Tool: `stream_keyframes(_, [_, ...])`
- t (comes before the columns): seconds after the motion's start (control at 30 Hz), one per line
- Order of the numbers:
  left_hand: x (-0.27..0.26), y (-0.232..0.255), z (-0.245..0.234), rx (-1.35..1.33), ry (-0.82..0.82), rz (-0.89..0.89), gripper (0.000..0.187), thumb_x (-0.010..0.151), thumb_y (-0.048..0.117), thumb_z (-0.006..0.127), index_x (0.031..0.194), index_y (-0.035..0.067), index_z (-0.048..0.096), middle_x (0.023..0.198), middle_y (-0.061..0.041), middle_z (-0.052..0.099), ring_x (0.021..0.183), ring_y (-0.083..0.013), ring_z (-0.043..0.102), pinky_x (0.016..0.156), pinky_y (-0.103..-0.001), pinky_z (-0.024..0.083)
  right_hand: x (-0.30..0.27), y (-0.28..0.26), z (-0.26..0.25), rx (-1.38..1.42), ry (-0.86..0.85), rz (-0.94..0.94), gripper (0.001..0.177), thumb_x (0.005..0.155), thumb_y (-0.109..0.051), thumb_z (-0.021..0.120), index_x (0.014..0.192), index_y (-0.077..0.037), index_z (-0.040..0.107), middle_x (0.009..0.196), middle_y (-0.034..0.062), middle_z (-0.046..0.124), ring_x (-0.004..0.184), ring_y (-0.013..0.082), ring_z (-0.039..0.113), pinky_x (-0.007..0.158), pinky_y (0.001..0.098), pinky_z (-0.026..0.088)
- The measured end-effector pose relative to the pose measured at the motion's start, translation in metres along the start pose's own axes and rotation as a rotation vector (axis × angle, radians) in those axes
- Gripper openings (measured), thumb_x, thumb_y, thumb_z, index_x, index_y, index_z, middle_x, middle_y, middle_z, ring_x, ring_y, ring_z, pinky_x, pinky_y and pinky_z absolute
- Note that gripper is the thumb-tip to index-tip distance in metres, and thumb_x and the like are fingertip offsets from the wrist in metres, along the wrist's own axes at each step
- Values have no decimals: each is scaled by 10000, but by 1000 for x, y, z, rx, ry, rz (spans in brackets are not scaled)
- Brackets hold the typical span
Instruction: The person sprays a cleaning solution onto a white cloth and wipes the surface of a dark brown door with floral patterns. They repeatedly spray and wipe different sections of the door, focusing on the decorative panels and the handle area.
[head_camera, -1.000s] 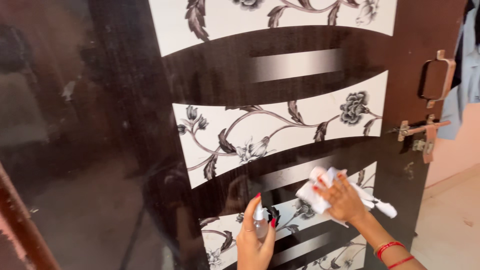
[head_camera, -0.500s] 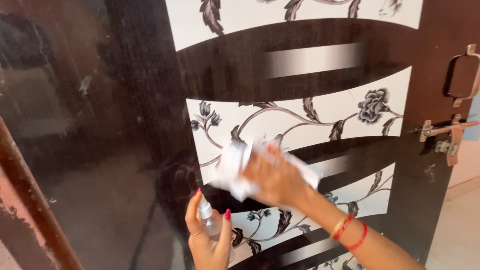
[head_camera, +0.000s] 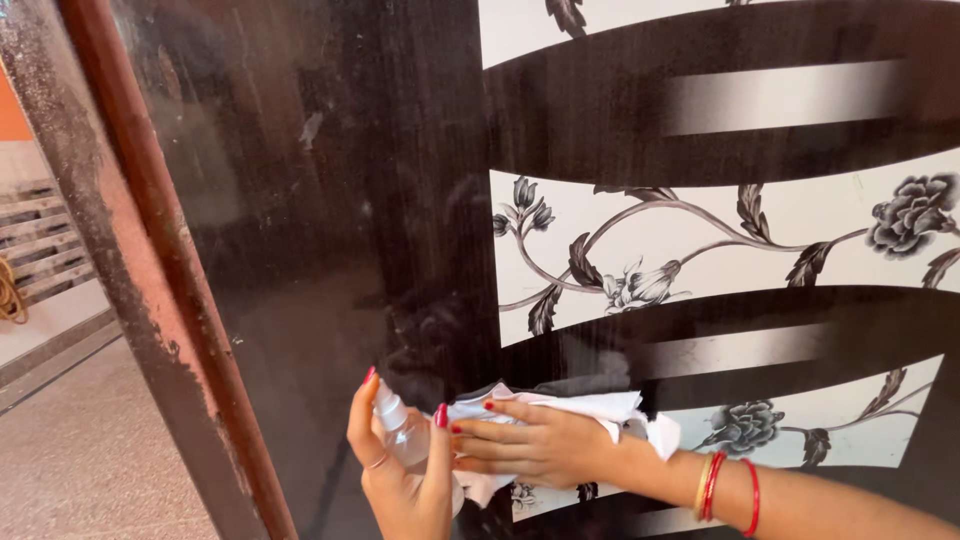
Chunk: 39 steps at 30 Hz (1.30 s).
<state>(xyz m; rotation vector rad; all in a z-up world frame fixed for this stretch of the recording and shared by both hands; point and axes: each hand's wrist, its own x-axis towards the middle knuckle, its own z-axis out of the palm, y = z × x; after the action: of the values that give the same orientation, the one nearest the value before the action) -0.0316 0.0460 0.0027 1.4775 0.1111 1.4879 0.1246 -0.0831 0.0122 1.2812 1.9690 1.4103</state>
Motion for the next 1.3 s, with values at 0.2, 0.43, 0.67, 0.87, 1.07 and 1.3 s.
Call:
stream_keyframes(0.2, [6,-9,6,-33,92,7,806,839,-9,708,1528,114,309,757,-48,604,543,-91,583,524,-228,514,50,98,-26,37,172,327,697,994,-436,600,1620,-256,354,1644,69,380,1532,229,349,1259,556,241])
stream_keyframes(0.43, [5,-13,-2,-49,189,58,835,836,-52,715,1539,91,287,727,-47,597,521,-94,557,516,-230,488,146,135,-45,0,321,552,605,1123,-470,522,1641,-217,337,1706,81,299,1592,261,235,1308,531,100])
stream_keyframes(0.67, [10,-27,-35,-110,222,170,889,838,-113,677,1577,115,239,747,-85,628,540,-115,584,547,-218,488,157,16,4,256,273,279,660,1052,-401,468,1629,-115,323,1709,36,307,1602,214,225,1313,493,74])
stream_keyframes(0.87, [10,-16,-28,-80,208,126,916,806,-123,697,1571,124,257,673,-82,612,488,-108,580,532,-217,487,78,-86,44,44,128,95,593,1042,-311,482,1608,-164,387,1687,8,361,1562,175,296,1294,447,175])
stream_keyframes(1.07, [-1,-8,6,-130,143,93,854,802,-92,709,1537,84,313,667,-53,593,468,-82,526,502,-204,459,-22,-103,63,-34,20,123,581,1018,-291,476,1592,-217,426,1653,8,397,1512,170,359,1252,455,252])
stream_keyframes(1.3, [-34,-29,63,-133,1,108,759,796,-20,754,1467,81,414,922,-91,703,714,-93,637,732,-220,544,-63,49,-8,-20,145,699,585,984,-387,519,1547,-235,468,1632,50,395,1506,229,347,1242,529,225])
